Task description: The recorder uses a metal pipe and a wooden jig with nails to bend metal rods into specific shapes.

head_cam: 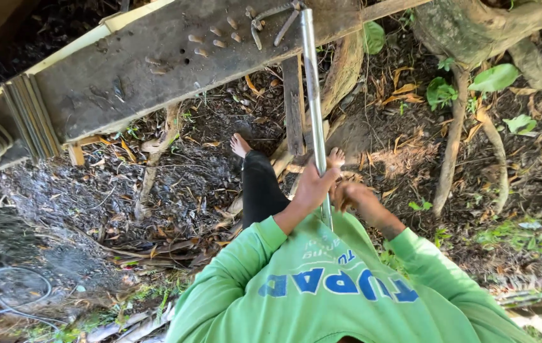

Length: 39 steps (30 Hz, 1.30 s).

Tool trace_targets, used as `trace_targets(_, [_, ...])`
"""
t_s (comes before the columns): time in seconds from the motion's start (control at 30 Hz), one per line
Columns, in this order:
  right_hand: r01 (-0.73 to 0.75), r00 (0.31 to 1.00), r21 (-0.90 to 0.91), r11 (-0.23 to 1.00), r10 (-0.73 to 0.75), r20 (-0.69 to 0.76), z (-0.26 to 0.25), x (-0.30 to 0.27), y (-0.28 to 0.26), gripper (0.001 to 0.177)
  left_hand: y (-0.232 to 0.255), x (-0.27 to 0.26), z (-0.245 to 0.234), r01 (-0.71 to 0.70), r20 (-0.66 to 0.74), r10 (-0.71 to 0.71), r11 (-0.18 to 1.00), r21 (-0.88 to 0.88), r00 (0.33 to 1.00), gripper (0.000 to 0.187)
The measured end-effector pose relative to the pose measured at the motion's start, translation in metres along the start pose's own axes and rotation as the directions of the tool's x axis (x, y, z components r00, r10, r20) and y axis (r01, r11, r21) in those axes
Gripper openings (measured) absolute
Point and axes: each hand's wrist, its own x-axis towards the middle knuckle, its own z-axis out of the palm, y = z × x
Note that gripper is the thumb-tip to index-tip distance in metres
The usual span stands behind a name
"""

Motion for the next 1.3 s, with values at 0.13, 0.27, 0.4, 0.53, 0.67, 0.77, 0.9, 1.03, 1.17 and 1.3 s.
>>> trace_targets(0.13, [0.097, 0.981, 0.080, 0.992, -0.082, -0.175, -0.022, 0.019, -0.027, 0.037, 0.008, -0.001, -0.022, 0.054, -0.224, -0.002, 0.972, 0.227, 0.975, 0.037])
trace_targets(0.27, [0.234, 0.940, 0.038, 0.972, -0.216, -0.266, -0.023, 0.049, -0.065, 0.023, 0.054, -0.042, -0.080, -0.068, -0.136, 0.157, 0.859, 0.508, 0.978, 0.067])
trace_targets(0.4, [0.188, 0.940, -0.122, 0.975, -0.214, -0.264, 0.007, 0.079, -0.117, 0.023, 0.108, -0.080, -0.085, -0.176, -0.004, 0.273, 0.634, 0.753, 0.962, 0.061])
trace_targets(0.53, [0.173, 0.958, 0.272, 0.947, -0.097, -0.272, 0.070, 0.106, -0.210, 0.045, 0.147, -0.096, -0.063, -0.028, -0.078, 0.091, 0.809, 0.587, 0.993, 0.044])
trace_targets(0.67, [0.332, 0.934, 0.669, 0.665, -0.331, -0.135, 0.067, 0.172, -0.246, 0.050, 0.206, -0.118, -0.060, -0.136, 0.005, 0.154, 0.852, 0.506, 0.988, 0.038])
trace_targets(0.77, [0.480, 0.875, 0.408, 0.776, -0.454, -0.167, 0.087, 0.195, -0.237, 0.030, 0.169, -0.142, -0.067, -0.038, -0.088, 0.122, 0.768, 0.639, 0.989, 0.041])
trace_targets(0.9, [0.328, 0.945, 0.259, 0.909, -0.314, -0.093, 0.123, 0.177, -0.208, 0.025, 0.041, -0.119, -0.101, 0.003, -0.261, 0.281, 0.676, 0.737, 0.923, 0.046])
trace_targets(1.03, [0.184, 0.976, -0.143, 0.972, -0.197, -0.089, 0.088, 0.192, -0.195, 0.029, 0.006, -0.105, -0.096, -0.028, -0.439, 0.354, 0.804, 0.594, 0.826, 0.033])
trace_targets(1.17, [0.320, 0.838, -0.468, 0.824, -0.476, -0.266, 0.040, 0.207, -0.227, 0.046, 0.024, -0.111, -0.072, -0.011, -0.485, 0.174, 0.947, 0.320, 0.857, 0.022])
trace_targets(1.3, [0.408, 0.637, -0.835, 0.368, -0.770, -0.028, 0.002, 0.249, -0.271, 0.069, 0.027, -0.103, -0.082, -0.082, -0.488, 0.246, 0.939, 0.334, 0.837, 0.021])
